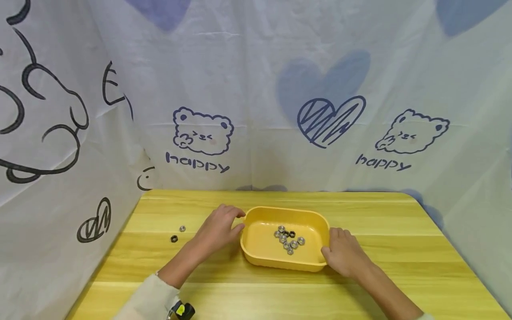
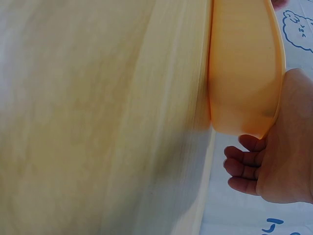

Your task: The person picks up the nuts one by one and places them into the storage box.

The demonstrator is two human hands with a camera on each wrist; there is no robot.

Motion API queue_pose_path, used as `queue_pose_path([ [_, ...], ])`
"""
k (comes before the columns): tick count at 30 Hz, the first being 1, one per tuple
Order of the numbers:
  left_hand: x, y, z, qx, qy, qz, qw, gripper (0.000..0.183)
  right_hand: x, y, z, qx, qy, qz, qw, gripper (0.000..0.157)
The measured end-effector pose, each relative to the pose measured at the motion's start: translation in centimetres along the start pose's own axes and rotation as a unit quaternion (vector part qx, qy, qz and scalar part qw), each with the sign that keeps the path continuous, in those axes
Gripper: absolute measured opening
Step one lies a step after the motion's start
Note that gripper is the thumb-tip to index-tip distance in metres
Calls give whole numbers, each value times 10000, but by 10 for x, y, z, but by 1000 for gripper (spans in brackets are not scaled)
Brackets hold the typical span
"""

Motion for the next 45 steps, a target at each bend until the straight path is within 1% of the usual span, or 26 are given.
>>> queue_pose_path([
  [7, 18, -12, -5, -120, 58, -138, 9998, 29, -2, 1, -1, -15, -24, 16, 10000, 35],
  [12, 30, -21, -6, -225, 117, -239, 9994, 30, -1, 2, 0, -20, -61, 19, 10000, 35],
  [17, 43, -32, -6, -305, 190, -318, 9988, 31, 0, 2, 1, -77, -76, 2, 9999, 31],
  [20, 50, -39, -7, -367, 228, -395, 9983, 31, 1, 2, 2, -87, -86, -5, 9999, 33],
  [25, 62, -47, -10, -428, 271, -526, 9973, 32, 2, 2, 2, 43, -37, 2, 10000, 36],
  [28, 68, -50, -12, -414, 291, -568, 9971, 33, 2, 2, 1, 36, -34, 15, 10000, 34],
  [32, 76, -55, -15, -345, 286, -724, 9964, 33, 1, 3, -2, -68, -77, 0, 9999, 31],
  [38, 89, -68, -17, -210, 287, -924, 9951, 34, 1, 3, -2, -57, -50, -8, 10000, 31],
  [45, 107, -81, -22, -150, 17, -1123, 9936, 36, 0, 4, -1, -41, -27, 8, 10000, 31],
])
Point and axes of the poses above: each hand's wrist, its own y-axis towards the middle knuckle, its own z-axis out of the palm, x = y × z, the point moved 4 cm from there along y, towards the middle knuckle, and after that the axes turned 11 degrees about x, right-handed, at the moved point
